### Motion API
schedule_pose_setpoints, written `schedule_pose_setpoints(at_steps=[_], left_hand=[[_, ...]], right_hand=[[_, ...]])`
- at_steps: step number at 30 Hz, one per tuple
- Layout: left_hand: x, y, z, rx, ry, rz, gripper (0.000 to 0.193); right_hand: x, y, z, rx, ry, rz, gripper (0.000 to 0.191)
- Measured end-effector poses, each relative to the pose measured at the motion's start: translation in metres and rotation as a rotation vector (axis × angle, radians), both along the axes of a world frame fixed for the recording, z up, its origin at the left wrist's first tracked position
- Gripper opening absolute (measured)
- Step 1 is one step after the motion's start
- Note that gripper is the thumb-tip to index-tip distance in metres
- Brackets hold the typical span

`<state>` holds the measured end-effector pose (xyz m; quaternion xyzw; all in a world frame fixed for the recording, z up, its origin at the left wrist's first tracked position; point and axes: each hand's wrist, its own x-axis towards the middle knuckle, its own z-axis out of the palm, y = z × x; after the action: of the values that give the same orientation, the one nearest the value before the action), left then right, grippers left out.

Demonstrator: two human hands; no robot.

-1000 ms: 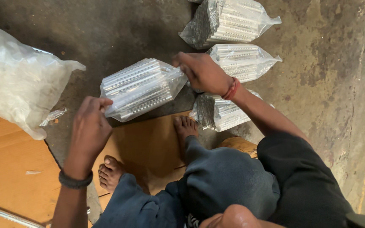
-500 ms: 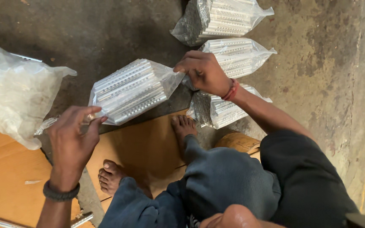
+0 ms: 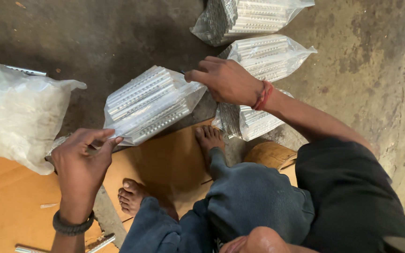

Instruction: The person sits on the floor and packs metal rods into plastic bags. They open a bag, insert a bundle of rods, and seal it with a blue clip. This process is repeated for several bundles, with finished packages placed in a row on the floor.

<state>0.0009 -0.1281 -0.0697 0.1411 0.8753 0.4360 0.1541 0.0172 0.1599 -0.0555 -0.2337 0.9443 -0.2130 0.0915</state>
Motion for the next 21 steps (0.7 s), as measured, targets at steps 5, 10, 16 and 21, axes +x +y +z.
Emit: schedule_pose_setpoints(at_steps=[5, 10, 16, 21], left_hand=[[-0.002, -0.004, -0.004, -0.022, -0.001, -0.044, 0.01], [-0.003, -0.002, -0.005, -0.018, -0.008, -0.072, 0.009], [-0.003, 0.001, -0.002, -0.036, 0.086, -0.083, 0.011], [0.0, 0.0, -0.003, -0.042, 0.248, -0.147, 0.012]], right_hand=[[-0.002, -0.002, 0.002, -0.047, -0.094, -0.075, 0.022], [0.001, 0.004, 0.004, -0.105, -0.048, -0.012, 0.03], [0.002, 0.007, -0.001, -0.229, -0.13, -0.08, 0.031], [0.004, 0.009, -0.001, -0.233, -0.131, -0.056, 0.027]])
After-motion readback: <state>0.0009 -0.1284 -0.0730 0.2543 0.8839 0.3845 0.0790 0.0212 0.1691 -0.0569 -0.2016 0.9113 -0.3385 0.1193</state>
